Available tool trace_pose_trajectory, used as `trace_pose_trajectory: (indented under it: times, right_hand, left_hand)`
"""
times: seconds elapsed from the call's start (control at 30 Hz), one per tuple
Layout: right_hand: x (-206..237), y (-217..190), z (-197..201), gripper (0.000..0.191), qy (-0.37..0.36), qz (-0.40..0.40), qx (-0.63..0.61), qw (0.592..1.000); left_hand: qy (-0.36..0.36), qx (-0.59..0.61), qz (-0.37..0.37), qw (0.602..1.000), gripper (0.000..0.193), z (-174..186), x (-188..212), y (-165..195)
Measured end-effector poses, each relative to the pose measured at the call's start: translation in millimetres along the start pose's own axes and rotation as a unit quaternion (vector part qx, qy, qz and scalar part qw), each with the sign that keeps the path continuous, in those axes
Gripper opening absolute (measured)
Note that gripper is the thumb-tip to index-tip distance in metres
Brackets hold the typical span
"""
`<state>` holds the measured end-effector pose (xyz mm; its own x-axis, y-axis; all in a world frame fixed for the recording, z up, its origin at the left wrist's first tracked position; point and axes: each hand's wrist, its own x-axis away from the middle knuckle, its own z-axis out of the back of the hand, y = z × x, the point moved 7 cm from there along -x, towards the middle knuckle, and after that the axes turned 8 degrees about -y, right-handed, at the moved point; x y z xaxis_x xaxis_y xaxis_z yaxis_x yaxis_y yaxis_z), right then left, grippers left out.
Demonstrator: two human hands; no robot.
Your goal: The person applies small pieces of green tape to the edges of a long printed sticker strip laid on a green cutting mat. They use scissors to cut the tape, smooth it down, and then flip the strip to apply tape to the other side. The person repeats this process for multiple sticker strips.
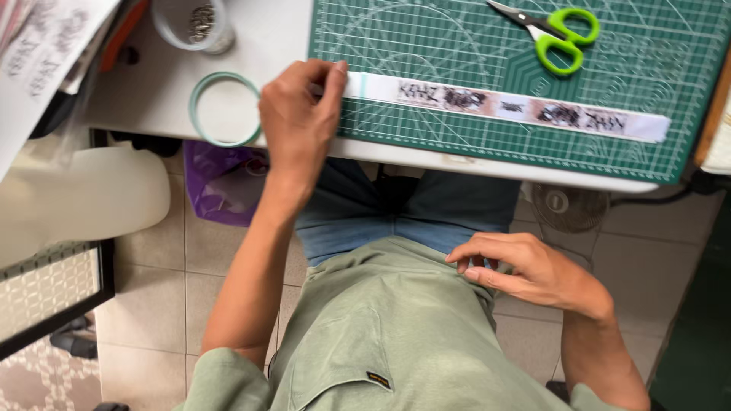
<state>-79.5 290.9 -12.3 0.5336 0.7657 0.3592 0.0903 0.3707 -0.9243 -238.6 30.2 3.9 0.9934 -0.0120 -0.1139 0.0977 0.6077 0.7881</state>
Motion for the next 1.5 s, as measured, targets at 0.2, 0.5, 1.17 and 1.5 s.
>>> trace_pose_trajectory:
  times: [0.2,0.5,1.17,1.5]
  right_hand:
    - [-23.3,18.8,-15.6,0.033,-0.007,-0.006,0.013,1.000]
    - [-64.9,19.0,-30.1,0.033,-0.018,-0.069,0.045,0.996]
    - [-76.3,-57.6,-7.7,0.023,0.196,0.092,0.135,0.967]
    - [-74.5,-118.1,1.4,0.041,0.215,0.175,0.098,0.956]
  left_hand:
    - [0.006,-0.033,-0.091,0.995,0.008,7.0,21.2,10.3]
    - [0.100,-0.170,-0.181,0.963,0.012,47.0,79.7,4.3]
    - [0.128,-0.020,-0.073,0.989,0.015,70.4,135.8,7.9]
    - [0.084,0.012,-0.151,0.985,0.020,66.3,174.2,53.2]
